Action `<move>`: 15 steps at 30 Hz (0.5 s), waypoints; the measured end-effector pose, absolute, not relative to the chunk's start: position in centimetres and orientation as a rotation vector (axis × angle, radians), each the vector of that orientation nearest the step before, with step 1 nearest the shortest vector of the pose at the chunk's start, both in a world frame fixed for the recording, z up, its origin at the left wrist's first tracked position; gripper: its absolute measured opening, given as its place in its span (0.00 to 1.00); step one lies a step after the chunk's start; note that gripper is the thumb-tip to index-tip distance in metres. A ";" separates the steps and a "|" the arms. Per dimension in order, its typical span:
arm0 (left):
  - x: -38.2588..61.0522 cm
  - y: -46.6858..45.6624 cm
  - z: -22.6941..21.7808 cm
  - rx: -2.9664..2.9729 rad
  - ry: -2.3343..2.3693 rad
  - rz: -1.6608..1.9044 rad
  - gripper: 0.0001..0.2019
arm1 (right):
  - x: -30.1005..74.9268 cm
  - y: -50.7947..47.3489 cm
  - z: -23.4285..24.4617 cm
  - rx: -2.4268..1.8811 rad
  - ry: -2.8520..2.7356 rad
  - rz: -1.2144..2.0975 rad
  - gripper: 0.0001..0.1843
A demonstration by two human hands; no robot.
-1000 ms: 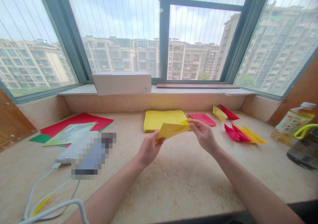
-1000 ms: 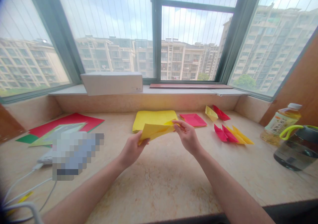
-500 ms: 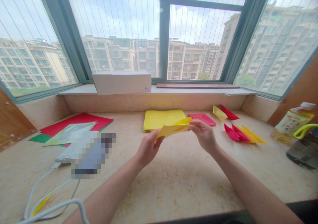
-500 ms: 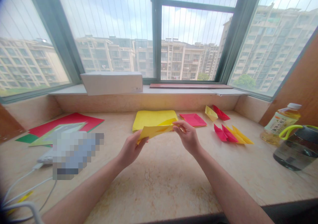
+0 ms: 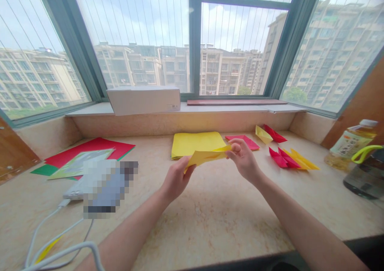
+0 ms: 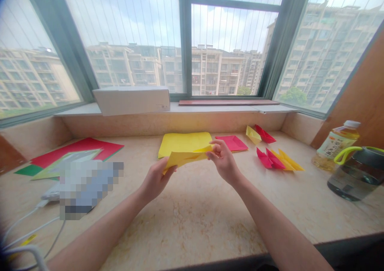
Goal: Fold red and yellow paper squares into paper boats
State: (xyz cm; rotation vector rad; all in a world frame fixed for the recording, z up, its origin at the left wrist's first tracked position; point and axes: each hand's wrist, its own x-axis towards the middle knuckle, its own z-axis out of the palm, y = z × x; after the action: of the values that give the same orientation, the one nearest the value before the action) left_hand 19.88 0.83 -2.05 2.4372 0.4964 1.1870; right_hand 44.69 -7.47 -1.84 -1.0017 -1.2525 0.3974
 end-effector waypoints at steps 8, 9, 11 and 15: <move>20.4 -0.4 -1.9 2.026 0.533 0.835 0.11 | 45.0 -7.5 -2.4 -1.196 -1.280 0.124 0.11; 20.5 -0.6 -1.8 1.951 0.532 0.788 0.13 | 45.0 -7.7 -2.4 -1.212 -1.304 0.047 0.11; 20.7 -0.9 -1.5 1.834 0.542 0.736 0.17 | 45.0 -8.0 -2.2 -1.227 -1.367 -0.084 0.11; 20.8 -1.0 -0.9 1.666 0.608 0.730 0.20 | 45.0 -8.1 -1.9 -1.214 -1.568 -0.155 0.13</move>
State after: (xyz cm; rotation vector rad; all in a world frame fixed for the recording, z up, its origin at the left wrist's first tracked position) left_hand 20.75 -0.98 -0.94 1.6657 0.6085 0.7302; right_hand 45.00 -8.12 -1.94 -1.2143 -1.5678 -0.1548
